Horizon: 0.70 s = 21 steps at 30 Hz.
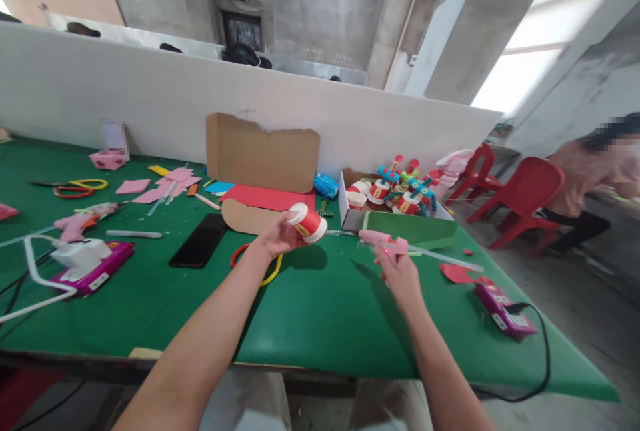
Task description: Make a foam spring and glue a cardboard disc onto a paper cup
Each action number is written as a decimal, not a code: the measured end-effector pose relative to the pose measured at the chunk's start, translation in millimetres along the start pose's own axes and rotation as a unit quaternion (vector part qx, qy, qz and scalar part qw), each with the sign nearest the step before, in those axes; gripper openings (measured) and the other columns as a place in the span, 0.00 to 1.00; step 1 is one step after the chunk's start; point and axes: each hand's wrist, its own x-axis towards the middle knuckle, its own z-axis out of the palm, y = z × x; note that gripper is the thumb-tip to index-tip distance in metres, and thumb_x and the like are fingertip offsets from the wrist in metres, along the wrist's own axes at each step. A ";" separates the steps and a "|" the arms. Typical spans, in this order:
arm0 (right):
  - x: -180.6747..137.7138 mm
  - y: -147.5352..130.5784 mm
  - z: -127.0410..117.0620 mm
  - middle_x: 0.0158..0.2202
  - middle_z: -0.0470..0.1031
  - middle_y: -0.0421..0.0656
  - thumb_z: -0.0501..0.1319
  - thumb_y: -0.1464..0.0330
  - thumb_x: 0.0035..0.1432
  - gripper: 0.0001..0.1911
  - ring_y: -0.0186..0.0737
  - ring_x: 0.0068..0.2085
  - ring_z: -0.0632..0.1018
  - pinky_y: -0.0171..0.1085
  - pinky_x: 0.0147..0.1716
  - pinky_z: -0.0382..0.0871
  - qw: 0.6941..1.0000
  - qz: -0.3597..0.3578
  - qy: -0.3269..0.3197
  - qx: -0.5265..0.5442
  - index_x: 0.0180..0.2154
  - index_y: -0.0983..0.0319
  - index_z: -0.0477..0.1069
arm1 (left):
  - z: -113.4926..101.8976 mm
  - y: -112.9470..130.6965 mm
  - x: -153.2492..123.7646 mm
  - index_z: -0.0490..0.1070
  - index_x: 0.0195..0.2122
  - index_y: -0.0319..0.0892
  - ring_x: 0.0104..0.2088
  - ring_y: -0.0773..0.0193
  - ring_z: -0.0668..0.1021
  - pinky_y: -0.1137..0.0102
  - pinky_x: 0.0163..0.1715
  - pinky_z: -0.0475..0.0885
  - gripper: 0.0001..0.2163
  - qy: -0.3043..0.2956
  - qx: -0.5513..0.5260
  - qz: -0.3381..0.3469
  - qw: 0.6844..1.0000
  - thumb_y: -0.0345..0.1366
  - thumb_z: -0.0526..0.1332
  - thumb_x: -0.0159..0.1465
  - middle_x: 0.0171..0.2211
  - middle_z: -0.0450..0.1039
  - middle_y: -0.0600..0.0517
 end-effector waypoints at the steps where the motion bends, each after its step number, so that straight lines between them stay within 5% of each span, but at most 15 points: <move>1: 3.0 5.3 -8.8 0.19 0.71 0.40 0.58 0.51 0.53 0.20 0.37 0.18 0.70 0.34 0.18 0.61 0.998 0.053 -0.014 0.024 0.31 0.63 0.70 | -1.2 0.1 0.5 0.66 0.47 0.41 0.35 0.56 0.77 0.63 0.33 0.71 0.22 -0.007 0.003 0.000 1.000 0.41 0.63 0.52 0.36 0.76 0.47; 5: 5.9 26.1 -41.7 0.14 0.66 0.35 0.62 0.59 0.52 0.13 0.31 0.16 0.67 0.30 0.15 0.57 0.983 0.145 -0.093 0.067 0.29 0.63 0.68 | -4.2 -0.1 1.2 0.65 0.49 0.41 0.36 0.56 0.77 0.63 0.33 0.72 0.23 -0.006 0.006 0.005 1.000 0.41 0.64 0.52 0.37 0.76 0.47; 10: 8.3 42.2 -55.8 0.16 0.68 0.37 0.58 0.60 0.57 0.14 0.33 0.18 0.71 0.31 0.19 0.62 0.977 0.170 -0.126 -0.025 0.26 0.62 0.66 | -2.9 -1.5 -0.7 0.65 0.51 0.41 0.36 0.55 0.77 0.63 0.33 0.72 0.25 0.007 0.017 0.017 1.000 0.41 0.64 0.52 0.37 0.76 0.46; 16: 15.3 46.8 -59.6 0.37 0.77 0.58 0.49 0.57 0.63 0.22 0.52 0.41 0.79 0.42 0.37 0.68 0.926 0.082 -0.088 -0.358 0.33 0.65 0.73 | 0.6 -1.5 -2.9 0.66 0.49 0.40 0.36 0.56 0.77 0.64 0.33 0.73 0.24 0.014 0.021 0.011 1.000 0.41 0.65 0.51 0.38 0.76 0.45; 19: 14.8 33.7 -55.9 0.39 0.76 0.60 0.50 0.52 0.61 0.24 0.56 0.43 0.78 0.46 0.39 0.68 0.922 0.096 -0.020 -0.374 0.35 0.65 0.73 | 1.4 -2.1 -1.3 0.67 0.48 0.40 0.37 0.56 0.77 0.64 0.33 0.73 0.23 0.017 0.020 0.016 1.000 0.41 0.65 0.51 0.38 0.76 0.46; 21: 17.4 15.3 -38.1 0.38 0.75 0.56 0.54 0.49 0.57 0.23 0.54 0.43 0.76 0.46 0.40 0.68 0.955 0.056 0.048 -0.287 0.34 0.63 0.72 | 2.3 -3.8 1.0 0.68 0.48 0.40 0.37 0.56 0.77 0.63 0.35 0.73 0.23 0.018 0.028 0.027 0.999 0.40 0.65 0.51 0.38 0.76 0.46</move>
